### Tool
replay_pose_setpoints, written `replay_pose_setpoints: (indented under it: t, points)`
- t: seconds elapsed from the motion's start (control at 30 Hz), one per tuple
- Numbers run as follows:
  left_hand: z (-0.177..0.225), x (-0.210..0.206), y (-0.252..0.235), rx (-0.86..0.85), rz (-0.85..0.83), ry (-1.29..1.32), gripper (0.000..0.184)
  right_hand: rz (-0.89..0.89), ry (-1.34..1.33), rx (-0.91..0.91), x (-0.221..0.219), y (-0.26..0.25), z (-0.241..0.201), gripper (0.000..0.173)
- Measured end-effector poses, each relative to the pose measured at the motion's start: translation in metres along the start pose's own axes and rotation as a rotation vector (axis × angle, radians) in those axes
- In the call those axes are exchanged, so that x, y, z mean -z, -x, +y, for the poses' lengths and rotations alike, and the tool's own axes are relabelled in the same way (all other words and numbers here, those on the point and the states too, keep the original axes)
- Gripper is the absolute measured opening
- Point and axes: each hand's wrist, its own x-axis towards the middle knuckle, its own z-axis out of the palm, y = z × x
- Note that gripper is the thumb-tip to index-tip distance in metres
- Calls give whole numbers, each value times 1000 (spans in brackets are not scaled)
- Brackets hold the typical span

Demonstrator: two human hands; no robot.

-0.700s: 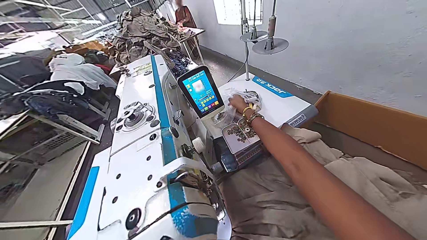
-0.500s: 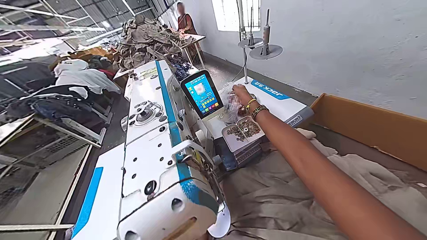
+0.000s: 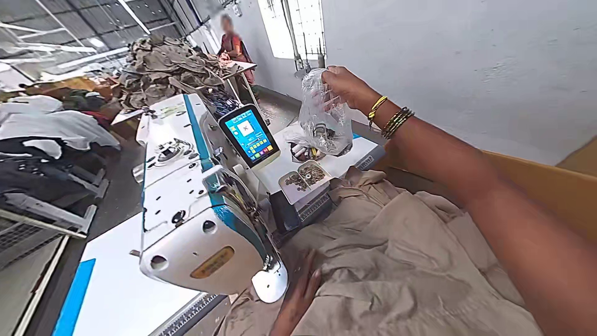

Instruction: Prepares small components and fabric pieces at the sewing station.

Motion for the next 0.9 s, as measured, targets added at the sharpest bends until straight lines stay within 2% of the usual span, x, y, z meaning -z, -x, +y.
replay_pose_setpoints:
  t: [0.03,0.07,0.17,0.23,0.27,0.3,0.33,0.4,0.47,0.5,0.53,0.6,0.63,0.7,0.73,0.8,0.87,0.9]
  points:
    - [29,2,-13,8,-65,110,61,-36,53,9,2,15,4,31]
    - [57,1,-27,22,-60,219,68,-68,115,10,1,31,10,29]
    - [115,-2,-79,151,225,374,81,-154,457,103,-8,85,43,21]
    - [122,-5,-104,182,346,328,94,-259,727,238,-13,128,74,23]
    - [119,-10,-107,162,336,307,104,-323,853,286,-13,150,84,26]
    - [113,-17,-107,131,326,284,105,-377,974,335,-13,169,89,30]
    - [108,-25,-102,109,329,280,96,-404,1070,394,-10,184,88,29]
    - [103,-37,-85,76,374,323,79,-318,1101,554,0,212,72,29]
    - [105,-42,-73,35,471,396,68,-203,969,712,5,242,44,32]
    - [107,-42,-70,18,506,436,64,-197,882,721,1,257,33,21]
    - [108,-41,-68,-1,518,469,62,-243,840,651,-7,270,30,13]
    - [111,-39,-66,1,548,495,59,-525,966,297,-26,274,47,26]
    - [112,-40,-66,8,564,504,57,-679,1056,121,-36,262,69,27]
    - [113,-44,-64,3,527,473,58,-825,1149,-107,-53,232,126,33]
    - [113,-47,-60,-10,463,394,60,-846,1158,-178,-57,222,149,41]
    - [106,-54,-56,-38,396,192,62,-778,1137,-291,-67,218,171,52]
    - [101,-58,-56,-111,393,-13,56,-711,1116,-257,-73,223,180,46]
    - [100,-58,-57,-142,410,-84,52,-703,1131,-170,-74,224,189,42]
